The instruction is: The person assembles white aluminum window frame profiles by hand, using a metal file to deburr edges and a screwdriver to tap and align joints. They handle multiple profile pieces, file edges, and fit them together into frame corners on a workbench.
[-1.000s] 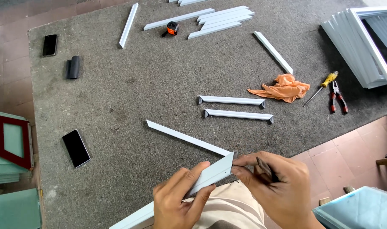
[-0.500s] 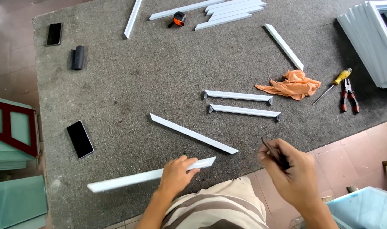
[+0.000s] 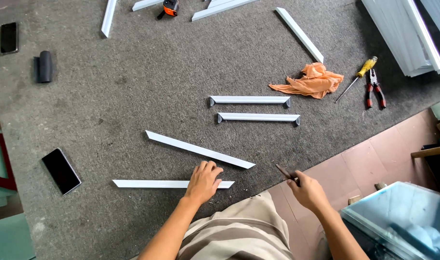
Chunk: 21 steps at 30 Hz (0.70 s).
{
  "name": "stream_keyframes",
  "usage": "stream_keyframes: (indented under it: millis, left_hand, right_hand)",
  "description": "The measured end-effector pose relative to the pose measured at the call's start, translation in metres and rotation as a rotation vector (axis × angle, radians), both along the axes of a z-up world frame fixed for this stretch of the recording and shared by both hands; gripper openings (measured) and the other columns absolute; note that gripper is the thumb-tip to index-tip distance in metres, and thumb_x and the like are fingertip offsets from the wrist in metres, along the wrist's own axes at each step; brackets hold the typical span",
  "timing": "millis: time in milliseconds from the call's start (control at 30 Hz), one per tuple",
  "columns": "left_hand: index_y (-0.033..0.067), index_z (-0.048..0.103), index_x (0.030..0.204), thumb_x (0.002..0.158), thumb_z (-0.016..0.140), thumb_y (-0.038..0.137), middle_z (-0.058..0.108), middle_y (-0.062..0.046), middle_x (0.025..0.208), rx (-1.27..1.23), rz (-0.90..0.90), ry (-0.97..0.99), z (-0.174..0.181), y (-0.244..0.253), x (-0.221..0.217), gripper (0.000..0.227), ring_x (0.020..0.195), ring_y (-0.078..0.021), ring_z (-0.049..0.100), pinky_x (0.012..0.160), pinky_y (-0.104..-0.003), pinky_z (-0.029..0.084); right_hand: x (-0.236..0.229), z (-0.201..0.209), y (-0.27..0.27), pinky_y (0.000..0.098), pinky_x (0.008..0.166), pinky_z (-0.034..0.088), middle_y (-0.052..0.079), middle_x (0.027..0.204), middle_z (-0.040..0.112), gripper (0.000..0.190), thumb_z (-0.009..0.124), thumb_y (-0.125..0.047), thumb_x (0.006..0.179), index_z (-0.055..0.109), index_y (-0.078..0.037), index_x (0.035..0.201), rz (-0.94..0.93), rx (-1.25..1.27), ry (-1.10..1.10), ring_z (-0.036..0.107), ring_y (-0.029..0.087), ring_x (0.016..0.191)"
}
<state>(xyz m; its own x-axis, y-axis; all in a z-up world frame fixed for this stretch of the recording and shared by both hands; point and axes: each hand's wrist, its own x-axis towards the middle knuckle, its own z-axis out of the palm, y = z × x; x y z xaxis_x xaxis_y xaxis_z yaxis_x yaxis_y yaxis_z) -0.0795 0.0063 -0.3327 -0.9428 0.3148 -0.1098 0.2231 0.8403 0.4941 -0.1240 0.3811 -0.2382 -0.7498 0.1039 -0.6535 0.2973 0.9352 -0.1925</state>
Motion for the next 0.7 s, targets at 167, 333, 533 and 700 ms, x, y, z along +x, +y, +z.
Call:
stream_keyframes:
  millis: [167, 333, 533, 700]
  left_hand:
    - [0.0167, 0.066, 0.143, 0.091, 0.085, 0.028, 0.059, -0.012, 0.145, -0.166, -0.033, 0.119, -0.022, 0.024, -0.049, 0.056, 0.133, -0.0381, 0.052, 0.11, -0.056, 0.045]
    - [0.0202, 0.07, 0.131, 0.087, 0.09, 0.03, 0.063, -0.009, 0.126, -0.321, -0.101, 0.156, -0.027, 0.025, -0.077, 0.049, 0.115, -0.0365, 0.058, 0.114, -0.058, 0.042]
    - [0.0129, 0.075, 0.125, 0.112, 0.059, 0.022, 0.077, -0.002, 0.102, 0.252, -0.074, 0.068, 0.074, 0.022, -0.092, 0.023, 0.089, -0.0212, 0.07, 0.081, -0.038, 0.05]
    - [0.0188, 0.072, 0.109, 0.116, 0.045, 0.039, 0.081, 0.004, 0.089, 0.32, 0.272, 0.034, 0.199, 0.022, -0.092, 0.035, 0.073, -0.0219, 0.075, 0.059, -0.04, 0.053]
  right_hand:
    - [-0.018, -0.066, 0.041, 0.0412, 0.07, 0.054, 0.006, 0.093, 0.079, 0.032, 0.051, -0.023, 0.106, 0.076, -0.018, 0.125, -0.315, -0.159, -0.009, 0.07, 0.025, 0.079]
    - [-0.075, -0.097, 0.091, 0.0413, 0.063, 0.055, 0.013, 0.097, 0.076, 0.035, 0.049, -0.008, 0.111, 0.077, -0.01, 0.132, -0.605, -0.302, 0.112, 0.065, 0.024, 0.075]
    - [-0.155, -0.119, 0.13, 0.0336, 0.063, 0.051, 0.013, 0.097, 0.072, 0.033, 0.048, 0.0, 0.109, 0.071, -0.001, 0.132, -0.786, -0.565, 0.286, 0.061, 0.019, 0.073]
    - [-0.207, -0.147, 0.138, 0.0494, 0.114, 0.047, 0.016, 0.138, 0.078, 0.06, 0.062, -0.037, 0.097, 0.068, -0.016, 0.152, -0.303, -0.027, 0.262, 0.067, 0.043, 0.134]
